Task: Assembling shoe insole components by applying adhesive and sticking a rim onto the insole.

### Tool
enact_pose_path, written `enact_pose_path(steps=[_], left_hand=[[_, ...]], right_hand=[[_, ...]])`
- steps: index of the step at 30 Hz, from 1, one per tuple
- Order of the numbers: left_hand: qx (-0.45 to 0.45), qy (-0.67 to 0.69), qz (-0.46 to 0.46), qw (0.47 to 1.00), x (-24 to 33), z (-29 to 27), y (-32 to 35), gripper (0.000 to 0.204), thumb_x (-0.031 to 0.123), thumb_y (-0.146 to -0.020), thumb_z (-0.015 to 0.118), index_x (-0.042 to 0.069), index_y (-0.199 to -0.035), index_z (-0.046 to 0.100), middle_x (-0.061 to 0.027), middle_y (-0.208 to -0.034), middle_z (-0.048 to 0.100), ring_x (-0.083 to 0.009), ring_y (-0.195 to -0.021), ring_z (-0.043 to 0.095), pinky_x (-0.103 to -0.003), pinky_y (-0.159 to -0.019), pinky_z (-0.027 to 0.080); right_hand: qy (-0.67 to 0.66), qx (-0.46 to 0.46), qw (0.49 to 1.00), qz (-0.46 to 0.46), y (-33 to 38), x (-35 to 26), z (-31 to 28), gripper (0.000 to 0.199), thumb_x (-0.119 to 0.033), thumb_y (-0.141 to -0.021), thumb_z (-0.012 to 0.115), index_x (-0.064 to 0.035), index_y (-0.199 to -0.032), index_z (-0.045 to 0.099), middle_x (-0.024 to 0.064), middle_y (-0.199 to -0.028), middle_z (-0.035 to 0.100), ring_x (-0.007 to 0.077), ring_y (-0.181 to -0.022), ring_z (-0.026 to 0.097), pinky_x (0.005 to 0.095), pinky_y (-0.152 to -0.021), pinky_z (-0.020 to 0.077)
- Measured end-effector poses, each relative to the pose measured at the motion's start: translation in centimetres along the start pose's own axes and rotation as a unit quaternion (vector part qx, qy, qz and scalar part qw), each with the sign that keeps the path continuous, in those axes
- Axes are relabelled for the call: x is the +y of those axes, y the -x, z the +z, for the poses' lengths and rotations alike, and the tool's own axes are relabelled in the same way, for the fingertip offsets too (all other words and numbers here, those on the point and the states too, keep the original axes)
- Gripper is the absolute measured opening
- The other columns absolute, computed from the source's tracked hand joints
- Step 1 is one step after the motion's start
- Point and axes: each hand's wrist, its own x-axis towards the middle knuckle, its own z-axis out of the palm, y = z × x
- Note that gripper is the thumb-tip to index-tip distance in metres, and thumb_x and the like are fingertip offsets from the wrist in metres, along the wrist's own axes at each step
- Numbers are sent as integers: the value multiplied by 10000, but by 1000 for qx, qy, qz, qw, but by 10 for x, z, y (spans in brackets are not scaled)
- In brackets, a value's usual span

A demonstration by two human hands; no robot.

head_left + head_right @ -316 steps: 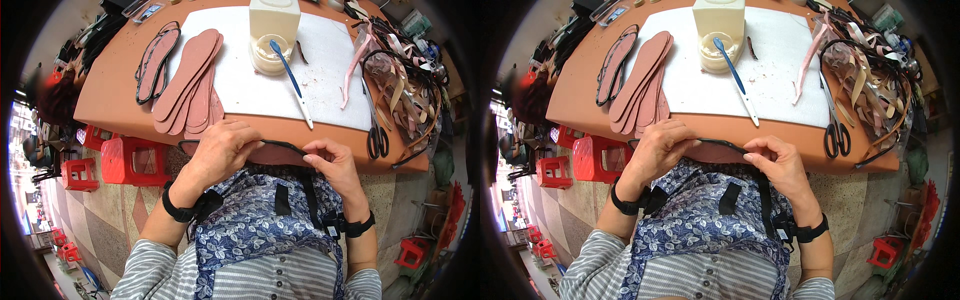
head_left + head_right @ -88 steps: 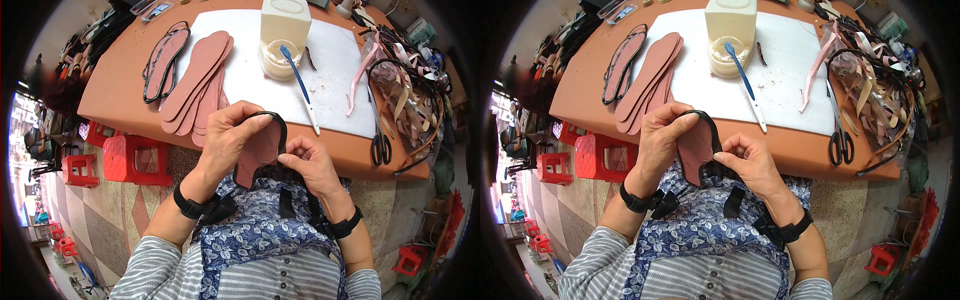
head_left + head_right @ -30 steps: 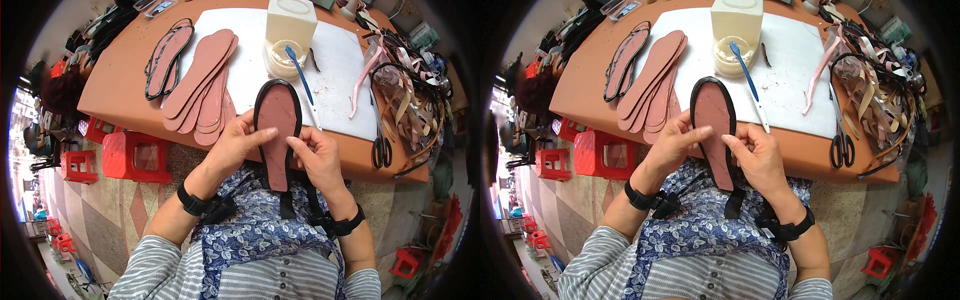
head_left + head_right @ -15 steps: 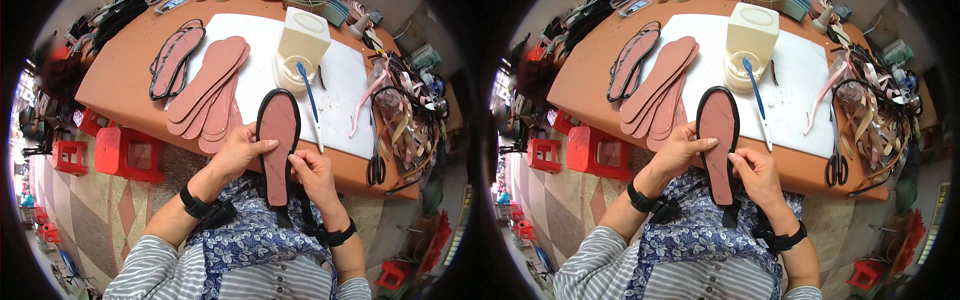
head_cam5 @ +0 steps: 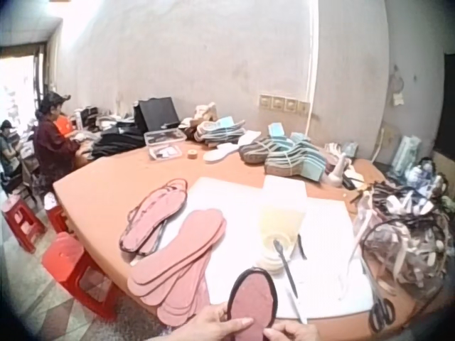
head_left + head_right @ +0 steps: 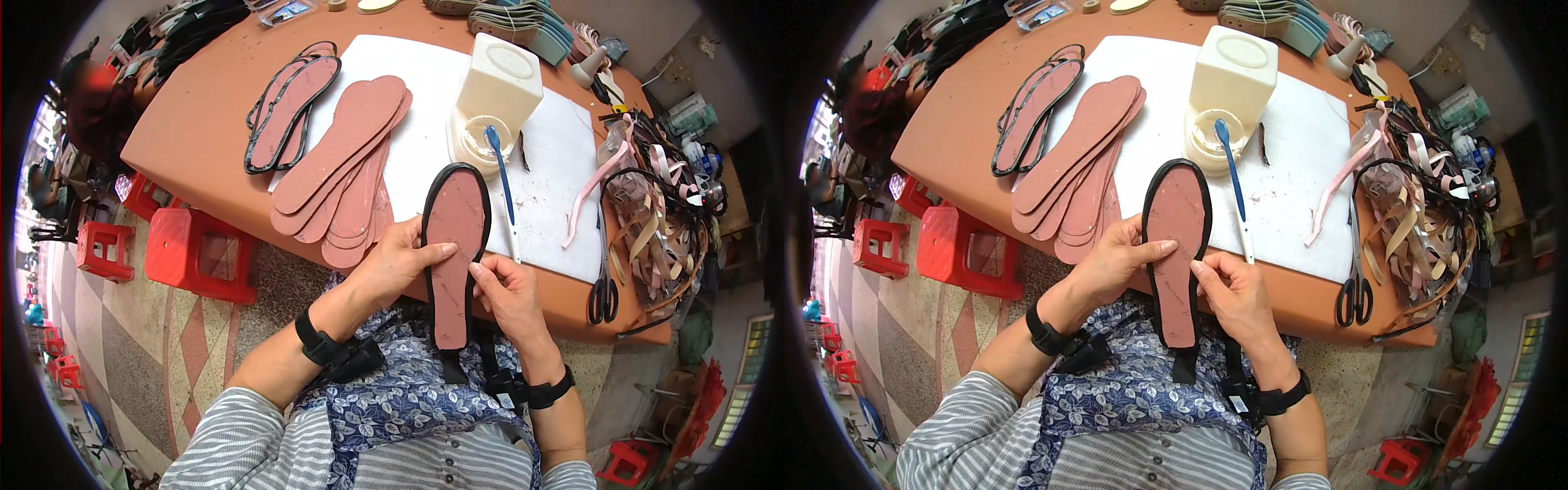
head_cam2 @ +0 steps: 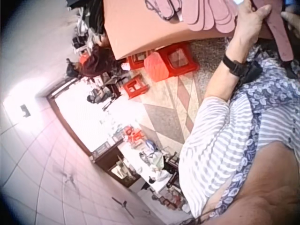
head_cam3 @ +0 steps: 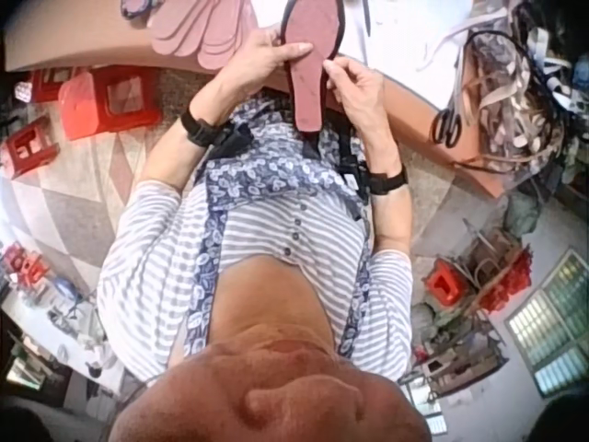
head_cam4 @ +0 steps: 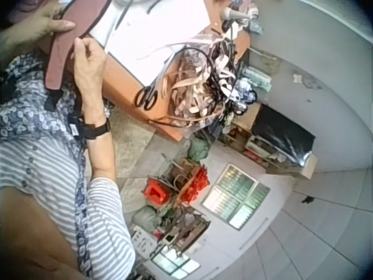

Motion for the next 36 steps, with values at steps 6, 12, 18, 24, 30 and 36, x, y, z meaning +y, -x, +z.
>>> enact_pose_path(steps=[6,12,18,24,30,36], left_hand=[[-2,-15,-13,1000,0,-2,-2,266,104,-943,677,1,-1181,619,-48,-1058,696,-103,-927,653,-272,-836,541],[-15,-11,-13,1000,0,1,-1,299,103,-939,682,-2,-1210,611,-53,-1089,695,-107,-946,658,-281,-861,547],[-16,-30,-18,999,2,3,-1,332,106,-943,680,9,-1246,587,-50,-1090,692,-99,-953,654,-274,-859,547],[32,-66,4,997,16,2,4,442,147,-952,683,8,-1335,514,-57,-1019,658,-99,-831,622,-248,-830,535],[69,-227,108,966,24,3,-5,473,149,-980,642,24,-1408,484,-97,-1229,571,-122,-1065,597,-259,-904,511],[31,-245,125,961,18,10,-15,312,144,-985,632,0,-1261,616,-20,-1115,641,-105,-1053,589,-258,-933,478]], right_hand=[[-18,-20,1000,14,-4,3,-5,284,-232,-1004,616,-35,-800,631,-37,-665,574,27,-540,476,204,-474,367],[2,-52,999,9,-6,6,-8,293,-220,-1002,614,-41,-770,605,-35,-658,563,24,-543,475,206,-472,366],[-21,-36,999,11,-3,0,-2,245,-163,-977,631,-44,-766,592,-63,-655,532,13,-565,469,203,-480,359],[67,-11,997,-35,2,0,-26,245,-145,-936,636,-29,-733,564,-59,-612,481,18,-565,428,218,-487,338],[163,-30,981,-104,-2,4,-42,258,-157,-857,648,8,-695,533,8,-562,448,83,-543,392,301,-483,330],[202,-71,968,-133,-2,9,-48,231,-147,-836,649,6,-703,539,71,-547,433,132,-516,403,321,-492,345]])
